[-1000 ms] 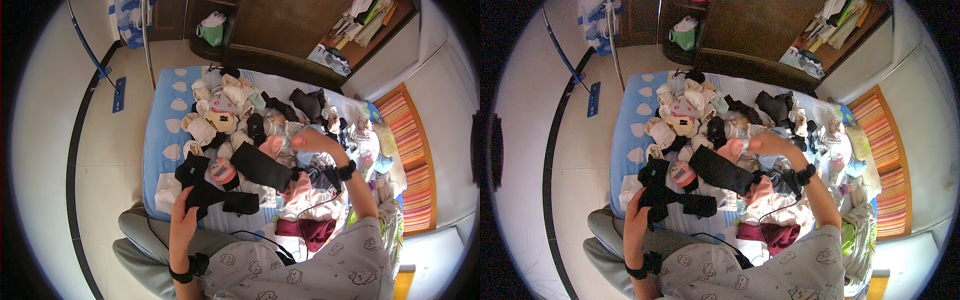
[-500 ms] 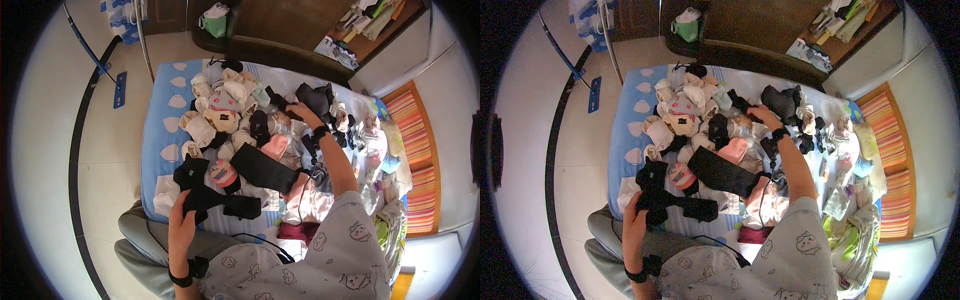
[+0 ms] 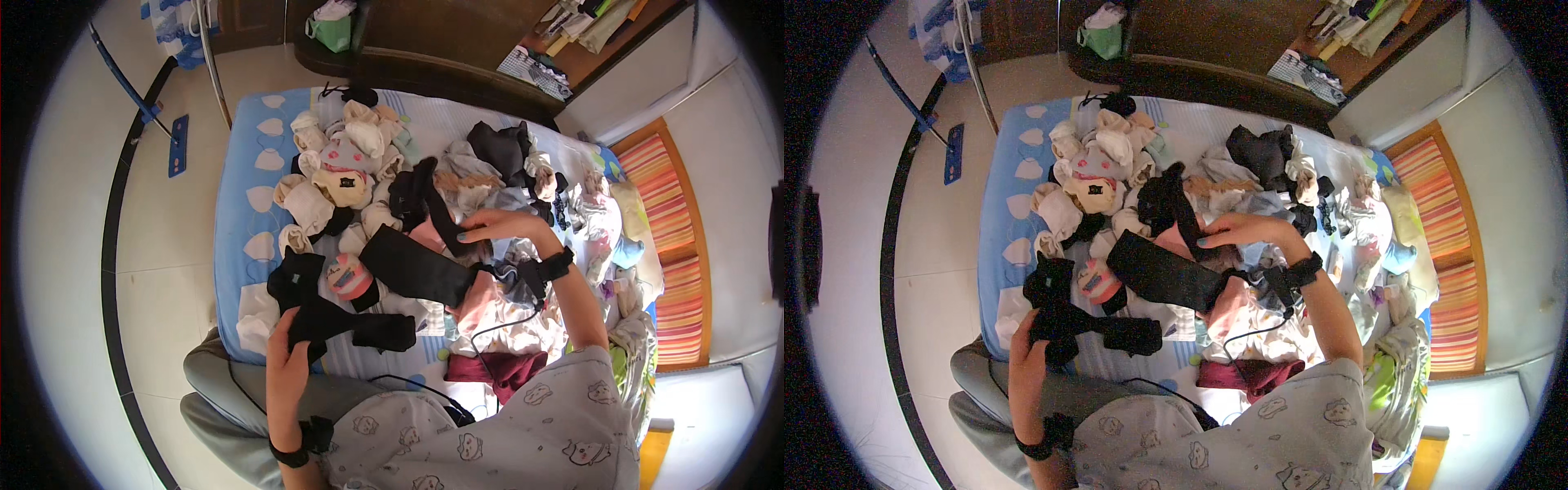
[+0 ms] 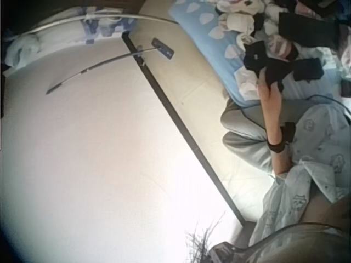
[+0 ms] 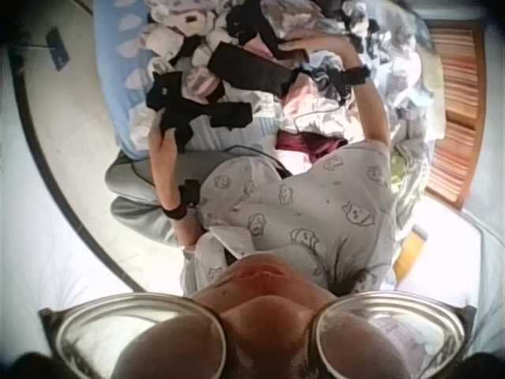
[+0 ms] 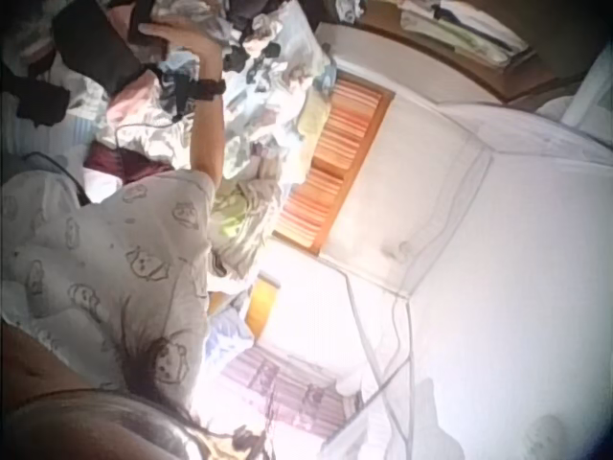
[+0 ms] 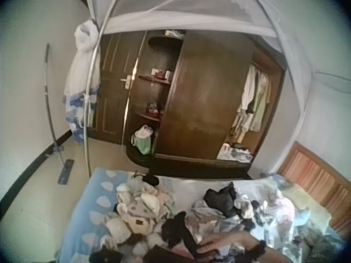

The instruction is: The person picks up and folds pieces of clothing and a pair of socks on a bed.

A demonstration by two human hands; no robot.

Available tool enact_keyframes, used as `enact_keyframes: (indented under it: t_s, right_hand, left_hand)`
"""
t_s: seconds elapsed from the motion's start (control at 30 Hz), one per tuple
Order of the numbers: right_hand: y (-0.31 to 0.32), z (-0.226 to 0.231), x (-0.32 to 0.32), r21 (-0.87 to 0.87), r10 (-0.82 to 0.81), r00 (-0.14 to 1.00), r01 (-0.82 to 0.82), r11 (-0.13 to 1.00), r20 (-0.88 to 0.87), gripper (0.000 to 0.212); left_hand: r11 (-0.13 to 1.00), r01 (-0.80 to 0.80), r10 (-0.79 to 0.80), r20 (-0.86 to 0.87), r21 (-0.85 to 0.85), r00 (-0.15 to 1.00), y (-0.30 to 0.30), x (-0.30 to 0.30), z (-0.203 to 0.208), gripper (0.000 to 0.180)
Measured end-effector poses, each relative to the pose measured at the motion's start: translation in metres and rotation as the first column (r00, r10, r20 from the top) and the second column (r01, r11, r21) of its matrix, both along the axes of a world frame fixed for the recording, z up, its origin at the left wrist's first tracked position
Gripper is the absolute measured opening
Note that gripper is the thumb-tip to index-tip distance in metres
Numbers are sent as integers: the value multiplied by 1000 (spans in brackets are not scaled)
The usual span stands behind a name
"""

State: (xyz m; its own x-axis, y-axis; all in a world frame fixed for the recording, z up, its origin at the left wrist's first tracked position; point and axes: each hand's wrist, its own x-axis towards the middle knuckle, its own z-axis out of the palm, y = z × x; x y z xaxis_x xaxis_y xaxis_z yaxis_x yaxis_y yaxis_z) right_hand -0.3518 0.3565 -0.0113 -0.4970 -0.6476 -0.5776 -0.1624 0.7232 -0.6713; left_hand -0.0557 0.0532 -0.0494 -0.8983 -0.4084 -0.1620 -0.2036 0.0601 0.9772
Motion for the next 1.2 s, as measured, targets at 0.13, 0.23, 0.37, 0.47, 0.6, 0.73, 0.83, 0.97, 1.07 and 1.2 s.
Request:
enact_keyframes:
  t_s: [0.13, 0.23, 0.37, 0.47, 0.6, 0.73, 0.83, 0.97, 1.07, 1.2]
  right_hand:
    - [4, -5, 22, 143, 140, 985, -125, 982, -97, 44]
    - [9, -9, 26, 158, 254, 918, -214, 964, -304, 40]
    - [-10, 42, 47, -453, -345, 884, 179, 873, -315, 27]
    - [-18, 71, 51, -717, -506, 790, 571, 401, 346, 17]
    - [-19, 77, 42, -692, -415, 908, 267, 671, -51, 23]
    - [-36, 97, 65, -709, -357, 933, 280, 647, 42, 32]
    - [-42, 105, 73, -764, -338, 941, 226, 604, 11, 38]
    - [-53, 121, 84, -752, -315, 948, 235, 616, 39, 42]
    - [-68, 135, 95, -755, -241, 964, 240, 611, 112, 42]
    - [-97, 138, 109, -770, -245, 968, 196, 608, 53, 49]
  left_hand:
    - [998, -4, 4, 3, 57, 1000, 1, -2, 4, 49]
    - [1000, 4, -5, 7, 26, 1000, 1, -1, 6, 48]
    - [997, -62, 62, -1, 39, 998, -3, 4, 1, 46]
    - [991, -83, 88, -50, 102, 995, -3, 7, 17, 45]
    - [946, -49, 63, -34, 320, 997, -1, 6, 40, 45]
    - [981, 4, 32, -186, 194, 982, -6, 17, 36, 45]
    - [982, -9, 54, -233, 189, 971, -5, 23, 43, 45]
    - [944, 34, 68, -293, 330, 954, -6, 33, 62, 47]
    - [907, 10, 95, -229, 421, 969, -11, 41, 66, 44]
    - [923, -112, 203, -217, 369, 955, -14, 42, 69, 45]
